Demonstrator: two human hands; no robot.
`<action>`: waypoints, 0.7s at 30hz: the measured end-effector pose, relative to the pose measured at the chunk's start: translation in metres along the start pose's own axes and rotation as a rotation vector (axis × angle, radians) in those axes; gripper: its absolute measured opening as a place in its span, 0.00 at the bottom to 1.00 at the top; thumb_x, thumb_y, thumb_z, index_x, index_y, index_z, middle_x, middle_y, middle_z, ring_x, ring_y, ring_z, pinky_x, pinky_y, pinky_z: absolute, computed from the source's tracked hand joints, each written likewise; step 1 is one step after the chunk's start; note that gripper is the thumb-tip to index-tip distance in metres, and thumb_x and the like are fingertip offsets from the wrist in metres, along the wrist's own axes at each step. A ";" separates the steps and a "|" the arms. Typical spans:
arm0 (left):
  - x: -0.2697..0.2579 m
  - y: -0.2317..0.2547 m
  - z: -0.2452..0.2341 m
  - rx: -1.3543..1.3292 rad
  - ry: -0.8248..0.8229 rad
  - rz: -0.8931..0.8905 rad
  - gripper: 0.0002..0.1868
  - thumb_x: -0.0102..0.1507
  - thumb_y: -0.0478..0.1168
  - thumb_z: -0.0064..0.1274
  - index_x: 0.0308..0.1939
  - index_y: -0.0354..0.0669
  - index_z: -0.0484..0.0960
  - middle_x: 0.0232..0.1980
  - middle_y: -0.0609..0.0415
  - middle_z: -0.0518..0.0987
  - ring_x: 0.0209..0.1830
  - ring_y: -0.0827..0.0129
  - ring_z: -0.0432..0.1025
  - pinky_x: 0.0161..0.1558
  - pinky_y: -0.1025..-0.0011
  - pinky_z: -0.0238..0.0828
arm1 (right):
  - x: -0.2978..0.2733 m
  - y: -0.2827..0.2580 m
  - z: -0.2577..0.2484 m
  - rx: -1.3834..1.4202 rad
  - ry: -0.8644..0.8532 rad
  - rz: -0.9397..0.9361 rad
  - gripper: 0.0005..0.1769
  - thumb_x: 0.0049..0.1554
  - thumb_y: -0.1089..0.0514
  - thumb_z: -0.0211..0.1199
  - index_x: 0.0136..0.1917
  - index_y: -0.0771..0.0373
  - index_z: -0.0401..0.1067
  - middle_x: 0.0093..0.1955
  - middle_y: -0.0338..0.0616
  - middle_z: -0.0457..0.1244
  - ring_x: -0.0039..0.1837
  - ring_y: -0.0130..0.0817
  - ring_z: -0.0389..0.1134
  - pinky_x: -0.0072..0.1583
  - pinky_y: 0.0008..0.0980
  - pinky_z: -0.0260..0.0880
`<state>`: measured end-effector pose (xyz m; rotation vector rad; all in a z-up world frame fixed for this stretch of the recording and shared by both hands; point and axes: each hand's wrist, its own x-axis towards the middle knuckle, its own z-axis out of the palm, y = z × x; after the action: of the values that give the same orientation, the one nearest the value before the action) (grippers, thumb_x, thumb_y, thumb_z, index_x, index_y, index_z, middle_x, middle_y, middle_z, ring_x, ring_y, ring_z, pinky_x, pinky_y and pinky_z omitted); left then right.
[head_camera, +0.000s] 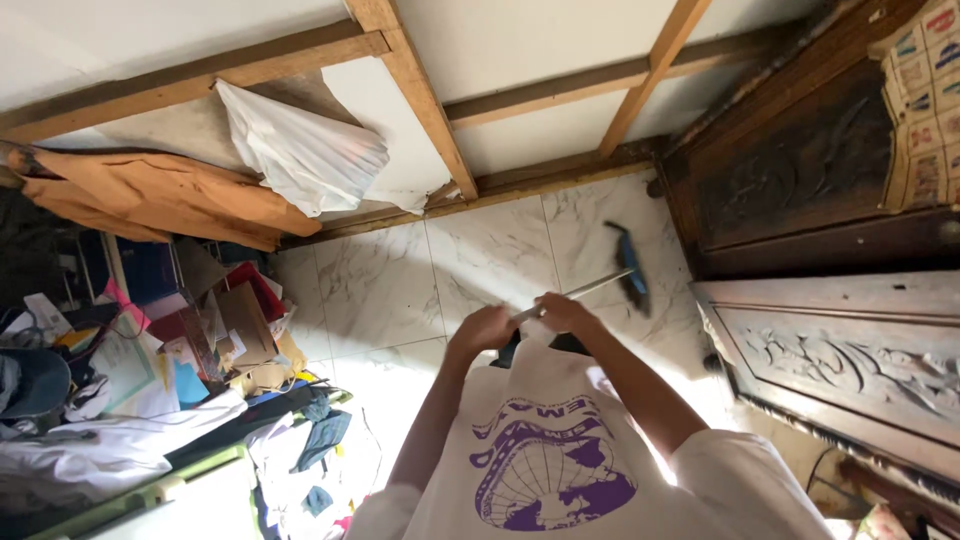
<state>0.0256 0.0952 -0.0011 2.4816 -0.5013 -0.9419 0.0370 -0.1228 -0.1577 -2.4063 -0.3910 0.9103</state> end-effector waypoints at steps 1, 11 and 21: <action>0.006 0.003 0.004 0.001 -0.005 0.003 0.21 0.70 0.47 0.43 0.35 0.34 0.82 0.32 0.37 0.80 0.32 0.46 0.75 0.37 0.51 0.71 | -0.006 -0.003 -0.002 0.004 0.001 0.005 0.18 0.58 0.44 0.66 0.56 0.56 0.76 0.58 0.49 0.67 0.61 0.49 0.68 0.60 0.45 0.70; -0.046 -0.005 -0.010 -0.016 -0.083 -0.112 0.18 0.65 0.47 0.48 0.36 0.34 0.82 0.33 0.38 0.81 0.33 0.49 0.77 0.38 0.52 0.73 | -0.015 -0.040 0.018 0.163 -0.024 -0.101 0.12 0.56 0.53 0.67 0.52 0.58 0.74 0.57 0.49 0.67 0.59 0.47 0.67 0.60 0.45 0.67; 0.054 -0.001 0.019 -0.008 -0.181 -0.104 0.18 0.67 0.45 0.47 0.35 0.32 0.82 0.30 0.37 0.81 0.29 0.50 0.79 0.37 0.52 0.75 | -0.001 0.046 0.000 0.151 0.089 0.093 0.12 0.58 0.53 0.63 0.54 0.57 0.74 0.59 0.51 0.63 0.58 0.51 0.68 0.59 0.44 0.70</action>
<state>0.0508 0.0655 -0.0428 2.4477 -0.4286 -1.2153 0.0401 -0.1607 -0.1834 -2.3314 -0.1721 0.8372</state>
